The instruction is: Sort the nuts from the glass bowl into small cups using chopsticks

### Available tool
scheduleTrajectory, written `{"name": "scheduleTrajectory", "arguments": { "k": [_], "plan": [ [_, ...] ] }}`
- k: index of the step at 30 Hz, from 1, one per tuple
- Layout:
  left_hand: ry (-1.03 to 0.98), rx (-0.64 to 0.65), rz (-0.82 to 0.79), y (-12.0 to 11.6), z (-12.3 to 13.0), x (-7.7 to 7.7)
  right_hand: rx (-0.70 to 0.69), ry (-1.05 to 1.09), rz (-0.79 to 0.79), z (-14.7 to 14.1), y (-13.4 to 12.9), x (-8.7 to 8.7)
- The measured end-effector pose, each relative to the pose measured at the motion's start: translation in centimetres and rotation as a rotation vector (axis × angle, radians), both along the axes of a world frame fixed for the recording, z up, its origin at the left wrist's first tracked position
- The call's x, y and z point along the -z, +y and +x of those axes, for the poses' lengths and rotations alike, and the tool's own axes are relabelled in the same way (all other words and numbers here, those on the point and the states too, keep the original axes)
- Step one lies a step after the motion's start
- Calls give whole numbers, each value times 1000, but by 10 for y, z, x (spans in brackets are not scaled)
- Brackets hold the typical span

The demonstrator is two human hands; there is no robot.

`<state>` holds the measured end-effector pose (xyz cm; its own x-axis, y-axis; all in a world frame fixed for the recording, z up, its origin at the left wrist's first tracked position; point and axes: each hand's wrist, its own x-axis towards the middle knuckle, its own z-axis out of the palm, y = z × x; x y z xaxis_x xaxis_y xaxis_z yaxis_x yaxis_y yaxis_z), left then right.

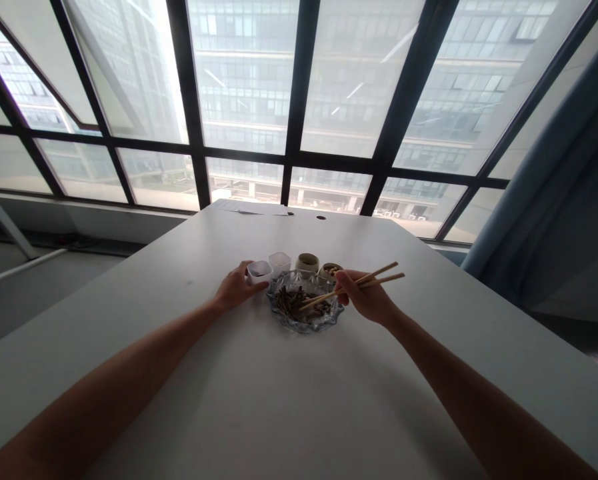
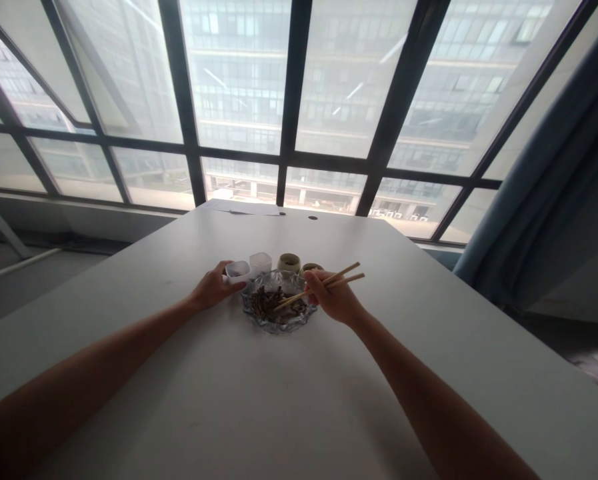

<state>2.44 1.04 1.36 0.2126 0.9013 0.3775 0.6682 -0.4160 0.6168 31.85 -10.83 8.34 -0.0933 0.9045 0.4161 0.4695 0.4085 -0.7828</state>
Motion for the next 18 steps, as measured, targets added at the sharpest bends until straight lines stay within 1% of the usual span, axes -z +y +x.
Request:
{"name": "scheduleTrajectory", "arguments": {
  "k": [2,4,6,9,12,14,18],
  "plan": [
    [-2,-1,4,0,0,1,-51,-59,49,-5,2,10],
    [-6,0,-1,0,0,1,-61,-98,84,-8,2,15],
    [-8,-1,-8,0,0,1,-6,-44,119,-7,2,15],
    [28,-28,25,-2,2,-1,117,91,175,-3,1,8],
    [95,-79,99,-4,3,-2,164,109,191,2,1,4],
    [125,-108,127,-4,4,-2,142,71,196,3,1,5],
    [137,-118,145,-1,3,2,19,-39,191,1,3,13]
  ]
}}
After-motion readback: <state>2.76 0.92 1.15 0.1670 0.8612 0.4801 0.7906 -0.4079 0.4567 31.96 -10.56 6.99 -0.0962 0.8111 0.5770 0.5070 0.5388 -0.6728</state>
